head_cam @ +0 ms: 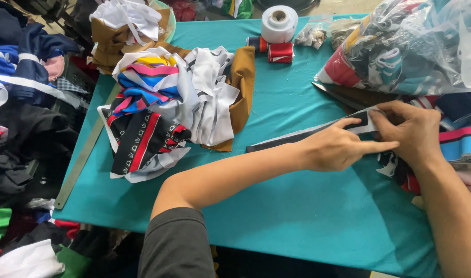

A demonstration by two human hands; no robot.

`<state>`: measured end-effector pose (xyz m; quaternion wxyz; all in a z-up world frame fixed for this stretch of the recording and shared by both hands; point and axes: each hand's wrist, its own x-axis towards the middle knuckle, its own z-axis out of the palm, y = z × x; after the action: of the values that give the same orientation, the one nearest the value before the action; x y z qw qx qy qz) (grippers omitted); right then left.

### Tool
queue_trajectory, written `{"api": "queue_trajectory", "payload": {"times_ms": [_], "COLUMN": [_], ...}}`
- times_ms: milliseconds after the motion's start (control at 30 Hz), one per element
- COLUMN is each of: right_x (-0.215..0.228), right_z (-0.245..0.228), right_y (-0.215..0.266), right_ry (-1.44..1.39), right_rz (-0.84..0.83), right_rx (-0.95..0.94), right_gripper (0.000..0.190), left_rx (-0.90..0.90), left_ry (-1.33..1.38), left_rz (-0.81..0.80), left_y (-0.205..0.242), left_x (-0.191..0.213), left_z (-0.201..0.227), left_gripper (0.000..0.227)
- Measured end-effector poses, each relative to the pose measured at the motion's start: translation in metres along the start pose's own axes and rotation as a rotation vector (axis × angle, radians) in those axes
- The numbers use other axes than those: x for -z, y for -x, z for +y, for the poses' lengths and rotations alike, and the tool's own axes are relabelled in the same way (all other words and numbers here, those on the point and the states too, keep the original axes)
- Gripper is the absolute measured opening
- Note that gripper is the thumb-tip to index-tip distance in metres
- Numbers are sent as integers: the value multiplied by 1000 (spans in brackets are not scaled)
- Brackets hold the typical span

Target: Folding and aligning small black and white fabric strips on a work table in a sewing factory.

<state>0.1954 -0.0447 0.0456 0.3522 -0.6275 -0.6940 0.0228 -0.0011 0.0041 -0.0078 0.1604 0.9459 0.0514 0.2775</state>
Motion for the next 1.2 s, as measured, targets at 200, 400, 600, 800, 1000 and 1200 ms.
{"api": "queue_trajectory", "payload": {"times_ms": [200, 400, 600, 800, 1000, 1200], "right_x": [-1, -3, 1, 9, 7, 9], "right_z": [0, 3, 0, -15, -16, -17], "right_y": [2, 3, 1, -3, -4, -4], "right_ry": [50, 54, 33, 12, 13, 29], "right_rz": [-28, -25, -6, -62, -96, -87], "right_rx": [-10, -13, 6, 3, -64, -44], "right_gripper": [6, 5, 6, 6, 9, 8], "left_rx": [-162, 155, 20, 41, 173, 279], "left_ry": [75, -18, 38, -399, -367, -220], "left_rz": [258, 303, 74, -133, -379, -363], "left_y": [4, 3, -9, 26, 49, 79], "left_x": [30, 29, 52, 48, 57, 87], "left_z": [46, 54, 48, 15, 16, 34], "left_gripper": [59, 59, 43, 63, 75, 86]}}
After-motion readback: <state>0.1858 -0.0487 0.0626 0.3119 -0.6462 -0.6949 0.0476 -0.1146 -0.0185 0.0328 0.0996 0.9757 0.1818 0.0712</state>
